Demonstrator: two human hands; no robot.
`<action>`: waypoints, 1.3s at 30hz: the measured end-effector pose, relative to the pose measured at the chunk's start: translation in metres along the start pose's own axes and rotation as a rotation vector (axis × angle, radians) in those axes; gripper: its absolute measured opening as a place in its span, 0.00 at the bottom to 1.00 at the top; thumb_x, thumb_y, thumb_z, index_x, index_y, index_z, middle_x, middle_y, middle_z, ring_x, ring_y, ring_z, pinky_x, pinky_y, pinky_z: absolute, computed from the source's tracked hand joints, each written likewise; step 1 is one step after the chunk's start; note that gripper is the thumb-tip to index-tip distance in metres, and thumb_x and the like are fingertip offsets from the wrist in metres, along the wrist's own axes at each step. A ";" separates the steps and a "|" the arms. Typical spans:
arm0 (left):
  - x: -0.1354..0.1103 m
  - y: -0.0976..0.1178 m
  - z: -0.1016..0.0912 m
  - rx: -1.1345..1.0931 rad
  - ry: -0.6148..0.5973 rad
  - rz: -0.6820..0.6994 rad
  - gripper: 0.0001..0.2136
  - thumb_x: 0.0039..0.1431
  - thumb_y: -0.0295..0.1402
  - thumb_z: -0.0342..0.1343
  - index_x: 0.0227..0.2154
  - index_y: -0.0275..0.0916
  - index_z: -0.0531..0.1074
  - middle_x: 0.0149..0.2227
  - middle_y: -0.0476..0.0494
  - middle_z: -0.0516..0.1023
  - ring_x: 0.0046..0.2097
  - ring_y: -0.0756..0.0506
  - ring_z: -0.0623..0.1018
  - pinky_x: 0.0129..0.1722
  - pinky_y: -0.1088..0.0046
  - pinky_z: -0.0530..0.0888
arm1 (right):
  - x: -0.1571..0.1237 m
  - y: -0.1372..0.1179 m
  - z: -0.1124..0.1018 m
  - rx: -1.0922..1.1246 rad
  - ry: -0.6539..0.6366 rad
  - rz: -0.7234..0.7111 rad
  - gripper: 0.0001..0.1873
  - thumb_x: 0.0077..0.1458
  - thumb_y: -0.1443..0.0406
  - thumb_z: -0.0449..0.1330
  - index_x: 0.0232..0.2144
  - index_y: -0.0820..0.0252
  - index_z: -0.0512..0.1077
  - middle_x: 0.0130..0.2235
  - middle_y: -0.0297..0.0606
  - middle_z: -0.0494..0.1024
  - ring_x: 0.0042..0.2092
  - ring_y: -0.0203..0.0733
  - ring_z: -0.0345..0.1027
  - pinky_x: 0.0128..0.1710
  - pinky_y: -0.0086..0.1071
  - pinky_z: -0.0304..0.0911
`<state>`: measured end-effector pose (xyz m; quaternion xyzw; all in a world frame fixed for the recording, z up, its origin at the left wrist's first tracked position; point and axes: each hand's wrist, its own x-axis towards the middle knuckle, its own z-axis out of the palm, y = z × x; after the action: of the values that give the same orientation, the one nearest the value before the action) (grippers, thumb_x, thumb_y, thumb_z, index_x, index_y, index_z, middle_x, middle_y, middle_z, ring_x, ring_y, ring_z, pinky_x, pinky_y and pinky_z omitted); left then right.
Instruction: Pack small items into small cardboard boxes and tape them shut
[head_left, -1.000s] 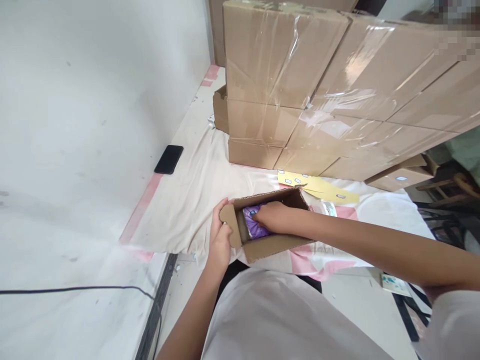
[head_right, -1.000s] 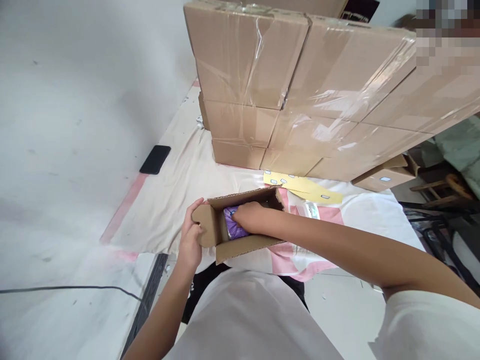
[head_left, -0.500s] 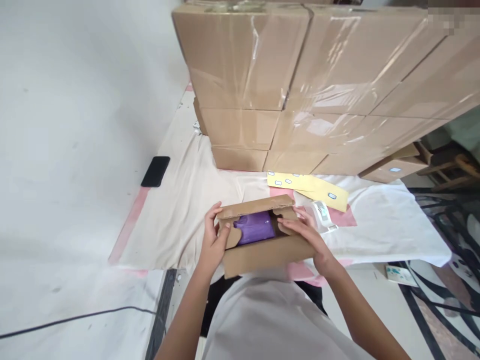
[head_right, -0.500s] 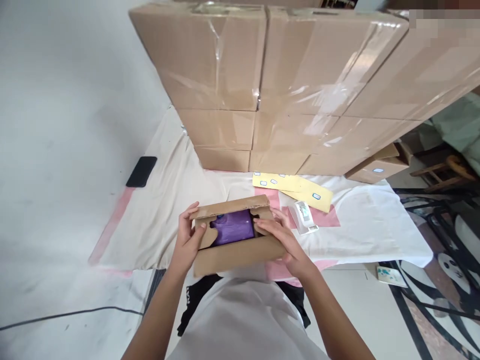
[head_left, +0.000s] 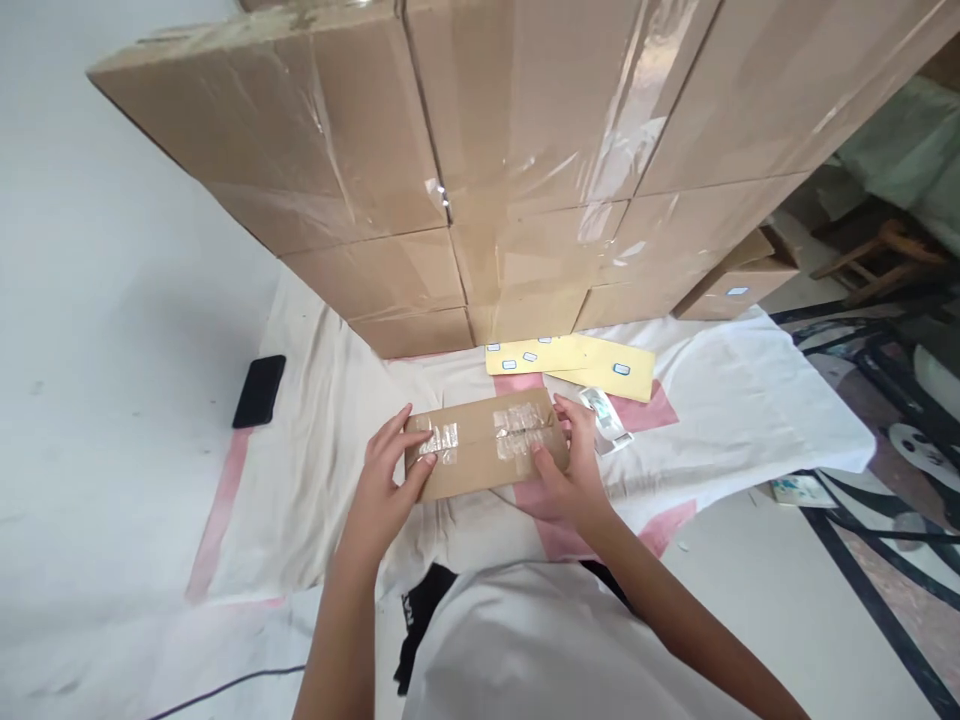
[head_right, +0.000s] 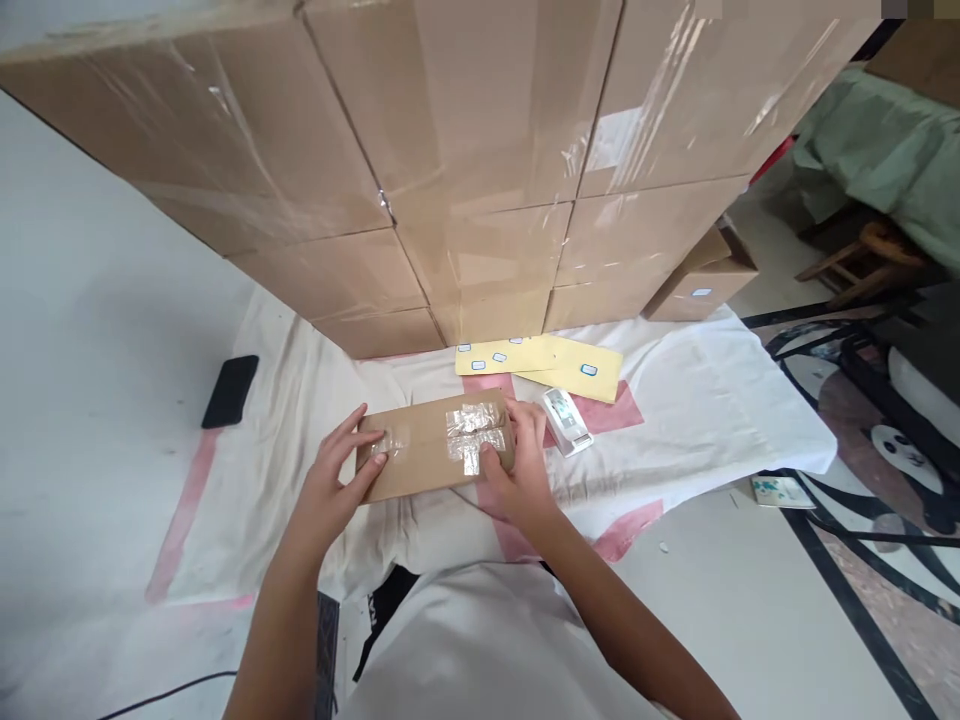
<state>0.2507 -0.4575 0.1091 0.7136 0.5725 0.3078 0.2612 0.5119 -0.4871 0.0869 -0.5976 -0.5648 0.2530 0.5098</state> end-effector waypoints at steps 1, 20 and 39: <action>-0.003 0.011 0.001 0.137 0.004 0.058 0.11 0.68 0.41 0.55 0.48 0.48 0.77 0.68 0.45 0.66 0.71 0.35 0.61 0.67 0.46 0.61 | 0.001 -0.002 0.000 0.012 -0.007 0.002 0.29 0.60 0.65 0.57 0.62 0.50 0.59 0.57 0.44 0.63 0.58 0.51 0.59 0.58 0.52 0.62; -0.039 0.094 0.135 0.002 0.008 0.803 0.28 0.58 0.25 0.62 0.61 0.48 0.67 0.52 0.41 0.81 0.64 0.40 0.73 0.65 0.55 0.69 | 0.012 0.094 -0.118 -0.072 -0.080 0.379 0.18 0.63 0.55 0.51 0.36 0.58 0.77 0.41 0.42 0.73 0.48 0.48 0.68 0.55 0.45 0.61; 0.030 0.085 0.272 -0.078 -0.126 0.302 0.48 0.48 0.32 0.69 0.69 0.40 0.48 0.69 0.26 0.53 0.70 0.29 0.60 0.66 0.45 0.65 | 0.019 0.071 -0.134 -0.102 -0.261 0.584 0.14 0.58 0.61 0.54 0.22 0.57 0.59 0.31 0.32 0.63 0.34 0.38 0.58 0.35 0.33 0.57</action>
<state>0.5119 -0.4511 -0.0084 0.7987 0.4291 0.3199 0.2749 0.6634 -0.5017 0.0752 -0.7217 -0.4423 0.4343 0.3082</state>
